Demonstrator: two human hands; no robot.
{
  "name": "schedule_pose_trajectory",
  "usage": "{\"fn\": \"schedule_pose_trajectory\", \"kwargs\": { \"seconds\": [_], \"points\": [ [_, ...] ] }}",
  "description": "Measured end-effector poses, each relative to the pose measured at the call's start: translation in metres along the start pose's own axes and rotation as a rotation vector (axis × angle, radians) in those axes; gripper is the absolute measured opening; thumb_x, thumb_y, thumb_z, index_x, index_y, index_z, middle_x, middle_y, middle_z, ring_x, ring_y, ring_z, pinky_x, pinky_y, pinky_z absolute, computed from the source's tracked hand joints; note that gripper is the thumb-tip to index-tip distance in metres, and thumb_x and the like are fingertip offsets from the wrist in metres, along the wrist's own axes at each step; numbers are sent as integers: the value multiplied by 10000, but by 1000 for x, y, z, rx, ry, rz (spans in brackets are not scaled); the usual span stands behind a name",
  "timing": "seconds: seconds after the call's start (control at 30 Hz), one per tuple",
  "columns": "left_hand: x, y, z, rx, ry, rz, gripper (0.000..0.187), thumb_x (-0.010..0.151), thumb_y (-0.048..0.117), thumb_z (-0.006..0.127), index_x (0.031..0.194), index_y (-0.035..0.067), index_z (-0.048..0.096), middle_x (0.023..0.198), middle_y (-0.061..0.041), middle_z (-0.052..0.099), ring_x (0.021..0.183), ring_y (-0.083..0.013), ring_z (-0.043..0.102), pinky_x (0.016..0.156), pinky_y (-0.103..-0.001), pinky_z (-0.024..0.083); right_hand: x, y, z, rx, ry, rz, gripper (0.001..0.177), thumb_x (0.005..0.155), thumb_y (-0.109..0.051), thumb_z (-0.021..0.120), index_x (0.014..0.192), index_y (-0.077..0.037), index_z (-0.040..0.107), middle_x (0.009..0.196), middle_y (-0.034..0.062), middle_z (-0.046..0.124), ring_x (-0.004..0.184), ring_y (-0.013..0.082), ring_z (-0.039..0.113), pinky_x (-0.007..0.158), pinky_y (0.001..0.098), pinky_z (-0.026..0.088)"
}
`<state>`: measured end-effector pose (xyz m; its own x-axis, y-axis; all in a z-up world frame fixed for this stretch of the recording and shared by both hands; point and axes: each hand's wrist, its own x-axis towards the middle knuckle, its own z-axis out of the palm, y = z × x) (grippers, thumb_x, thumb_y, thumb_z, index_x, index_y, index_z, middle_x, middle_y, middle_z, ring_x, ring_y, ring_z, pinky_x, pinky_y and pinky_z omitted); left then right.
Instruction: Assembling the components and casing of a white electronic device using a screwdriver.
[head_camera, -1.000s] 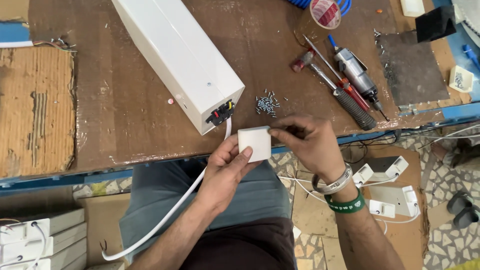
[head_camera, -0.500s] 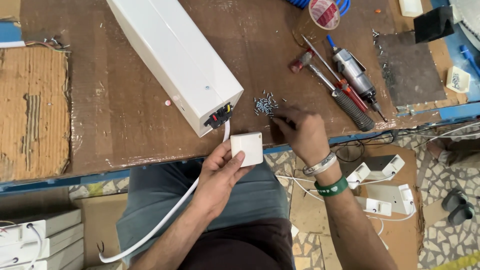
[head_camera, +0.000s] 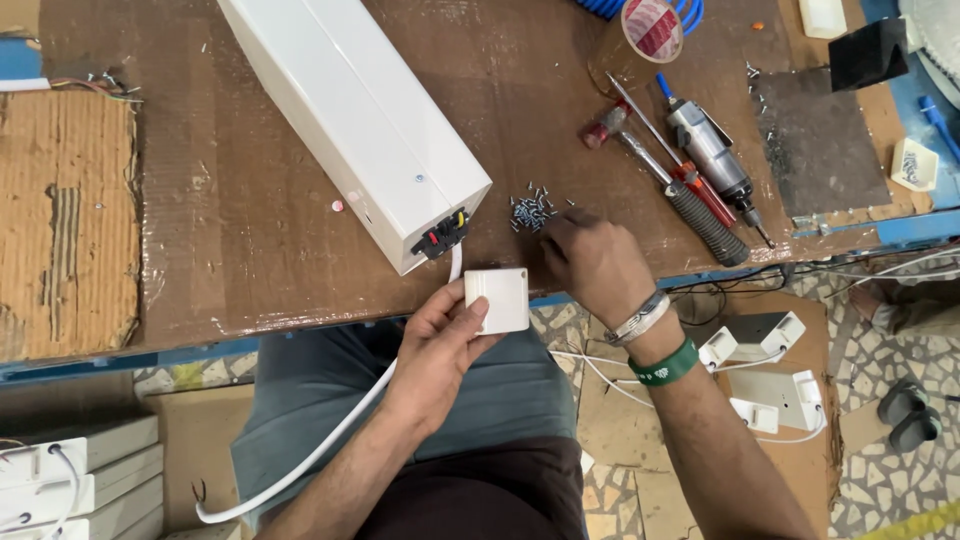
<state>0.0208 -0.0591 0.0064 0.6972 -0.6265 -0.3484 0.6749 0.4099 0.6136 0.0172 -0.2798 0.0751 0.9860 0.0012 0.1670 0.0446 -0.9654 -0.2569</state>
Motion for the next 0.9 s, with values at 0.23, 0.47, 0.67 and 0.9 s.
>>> {"fn": "schedule_pose_trajectory", "kwargs": {
  "seconds": [0.23,0.47,0.67,0.9],
  "points": [
    [-2,-2,-4,-2,9,12,323,1012,187,603,1288,21,631,1192,-80,718,1132,-185,685,1023,-397,551,0,4,17,-101,-62,-71,171,826,-118,721,938,-3,665,940,212,678,786,420,668,685,503,547],
    [-5,-3,-4,-46,20,17,295,1004,189,613,1258,40,642,1169,-61,722,1111,-159,691,1010,-381,558,-10,-4,6,1,35,-44,186,774,-124,759,923,-23,710,914,215,700,798,423,671,703,496,557],
    [-3,-4,-4,-150,33,21,202,1003,182,658,1152,51,689,1089,-46,745,1038,-133,702,978,-346,570,-50,-35,3,529,206,115,147,968,-38,703,1111,-15,722,1030,83,755,840,155,703,720,298,561],
    [0,-18,0,-289,37,-16,112,992,187,702,1018,81,680,1022,-34,739,974,-120,692,898,-306,552,-75,-85,23,798,267,339,123,971,-34,720,1087,-1,742,980,45,702,691,51,617,572,205,493]
  ]
}}
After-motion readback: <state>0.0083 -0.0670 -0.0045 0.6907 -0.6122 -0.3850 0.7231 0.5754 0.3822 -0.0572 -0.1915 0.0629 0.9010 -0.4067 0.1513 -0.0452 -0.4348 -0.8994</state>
